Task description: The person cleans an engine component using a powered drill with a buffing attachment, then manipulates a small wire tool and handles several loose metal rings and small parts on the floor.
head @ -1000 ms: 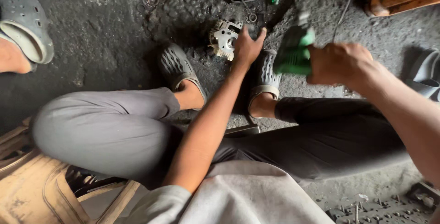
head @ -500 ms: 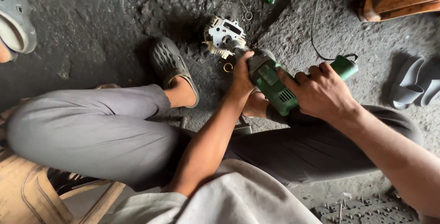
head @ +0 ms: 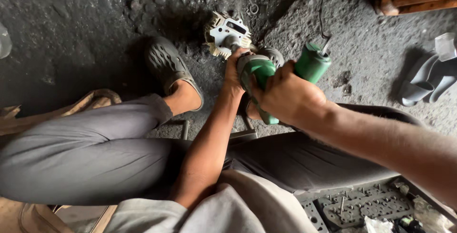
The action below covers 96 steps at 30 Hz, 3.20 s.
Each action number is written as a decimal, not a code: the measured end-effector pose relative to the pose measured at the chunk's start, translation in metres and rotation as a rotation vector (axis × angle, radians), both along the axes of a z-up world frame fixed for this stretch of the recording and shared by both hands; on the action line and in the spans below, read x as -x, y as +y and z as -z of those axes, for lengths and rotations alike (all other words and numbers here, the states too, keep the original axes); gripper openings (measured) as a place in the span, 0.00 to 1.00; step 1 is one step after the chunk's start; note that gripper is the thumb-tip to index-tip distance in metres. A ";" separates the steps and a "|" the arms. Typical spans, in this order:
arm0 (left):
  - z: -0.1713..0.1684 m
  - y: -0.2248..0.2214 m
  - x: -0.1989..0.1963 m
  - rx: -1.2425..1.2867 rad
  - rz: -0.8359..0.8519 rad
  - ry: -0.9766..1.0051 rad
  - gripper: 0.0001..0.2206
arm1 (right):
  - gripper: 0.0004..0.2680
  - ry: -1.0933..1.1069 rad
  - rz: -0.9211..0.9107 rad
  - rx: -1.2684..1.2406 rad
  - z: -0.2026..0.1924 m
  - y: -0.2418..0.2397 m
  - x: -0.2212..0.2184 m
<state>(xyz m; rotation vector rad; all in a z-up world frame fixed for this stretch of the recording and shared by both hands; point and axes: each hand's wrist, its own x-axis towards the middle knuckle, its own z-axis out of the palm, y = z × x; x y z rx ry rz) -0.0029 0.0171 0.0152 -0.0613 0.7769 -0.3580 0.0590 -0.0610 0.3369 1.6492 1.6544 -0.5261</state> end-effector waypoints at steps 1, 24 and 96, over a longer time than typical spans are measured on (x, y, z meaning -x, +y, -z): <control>0.000 0.001 0.001 0.019 -0.006 0.014 0.10 | 0.29 0.013 0.011 -0.024 -0.001 0.004 0.000; 0.000 -0.076 -0.041 0.126 -0.419 0.079 0.05 | 0.38 -0.010 -0.479 0.401 -0.012 -0.004 -0.117; -0.362 0.148 -0.104 -2.309 1.303 -0.903 0.21 | 0.19 0.074 0.889 -0.088 0.013 -0.003 -0.015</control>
